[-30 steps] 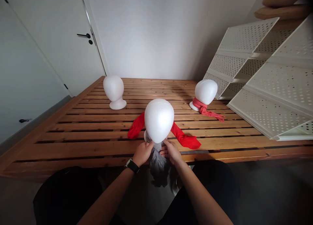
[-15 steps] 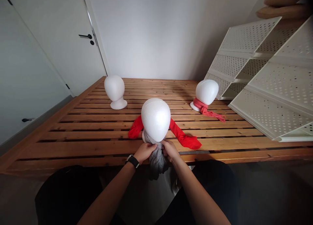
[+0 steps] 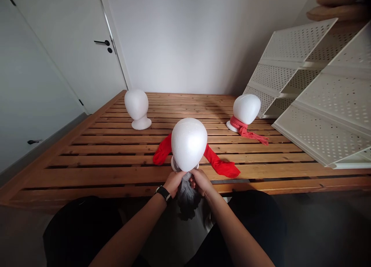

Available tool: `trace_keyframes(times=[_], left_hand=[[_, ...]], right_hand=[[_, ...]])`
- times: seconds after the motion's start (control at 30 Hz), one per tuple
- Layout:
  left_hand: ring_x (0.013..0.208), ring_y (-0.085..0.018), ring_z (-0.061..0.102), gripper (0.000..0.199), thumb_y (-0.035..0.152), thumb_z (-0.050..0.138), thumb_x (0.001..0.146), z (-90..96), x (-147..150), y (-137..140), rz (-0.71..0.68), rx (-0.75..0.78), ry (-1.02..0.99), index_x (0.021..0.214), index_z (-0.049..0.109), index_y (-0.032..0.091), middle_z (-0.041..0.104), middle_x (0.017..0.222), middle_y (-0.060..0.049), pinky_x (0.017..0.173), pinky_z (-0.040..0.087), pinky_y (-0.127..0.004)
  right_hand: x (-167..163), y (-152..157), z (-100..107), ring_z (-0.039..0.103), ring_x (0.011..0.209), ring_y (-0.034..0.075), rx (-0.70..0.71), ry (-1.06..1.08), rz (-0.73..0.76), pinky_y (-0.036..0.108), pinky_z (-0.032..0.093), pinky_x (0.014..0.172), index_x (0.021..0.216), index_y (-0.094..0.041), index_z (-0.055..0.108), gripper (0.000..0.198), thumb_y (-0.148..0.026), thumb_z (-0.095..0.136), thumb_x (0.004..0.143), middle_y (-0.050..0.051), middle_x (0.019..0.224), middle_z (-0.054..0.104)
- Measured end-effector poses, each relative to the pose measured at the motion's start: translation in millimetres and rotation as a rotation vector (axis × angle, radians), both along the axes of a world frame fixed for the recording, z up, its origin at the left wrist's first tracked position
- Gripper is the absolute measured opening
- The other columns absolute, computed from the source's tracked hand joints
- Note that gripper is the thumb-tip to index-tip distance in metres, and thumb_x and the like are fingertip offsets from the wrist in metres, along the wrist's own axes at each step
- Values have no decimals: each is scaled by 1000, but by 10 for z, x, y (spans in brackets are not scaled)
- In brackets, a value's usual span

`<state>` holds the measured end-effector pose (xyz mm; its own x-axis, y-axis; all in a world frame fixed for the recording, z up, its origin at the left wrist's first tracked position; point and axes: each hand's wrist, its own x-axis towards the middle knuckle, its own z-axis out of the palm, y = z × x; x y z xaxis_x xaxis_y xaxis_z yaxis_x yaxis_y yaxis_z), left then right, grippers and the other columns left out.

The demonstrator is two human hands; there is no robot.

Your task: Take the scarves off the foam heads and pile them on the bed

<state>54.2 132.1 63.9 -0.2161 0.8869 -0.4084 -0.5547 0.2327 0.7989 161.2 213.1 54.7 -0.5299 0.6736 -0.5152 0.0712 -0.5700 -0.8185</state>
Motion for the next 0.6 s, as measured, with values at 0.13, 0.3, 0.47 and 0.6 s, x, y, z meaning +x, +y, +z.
trace_keyframes(times=[0.13,0.3,0.47,0.6], left_hand=[[80,-28,74,39,50,85,68,-132,31,37,191,35,38,75,71,14,77,77,-12,71,56,-35],[97,-30,74,48,51,85,65,-229,-42,-7,334,60,86,90,74,11,80,96,-15,83,55,-37],[106,-30,72,47,48,82,71,-231,-176,-171,391,30,160,105,77,14,80,108,-14,92,53,-38],[110,-32,71,45,46,76,80,-161,-266,-277,197,-30,262,111,79,14,80,115,-14,97,51,-40]], right_hand=[[70,26,3,32,37,7,3,12,-91,22,26,38,66,-19,53,23,-33,65,80,-4,50,50],[217,227,59,40,40,8,-30,38,-211,21,31,38,73,-18,57,21,-32,66,86,2,57,61],[406,648,193,41,40,8,-30,63,-370,19,35,38,78,-21,51,21,-28,61,96,-2,53,56],[490,778,245,45,40,7,-42,64,-372,17,41,41,81,-21,49,27,-33,51,105,-4,53,52]])
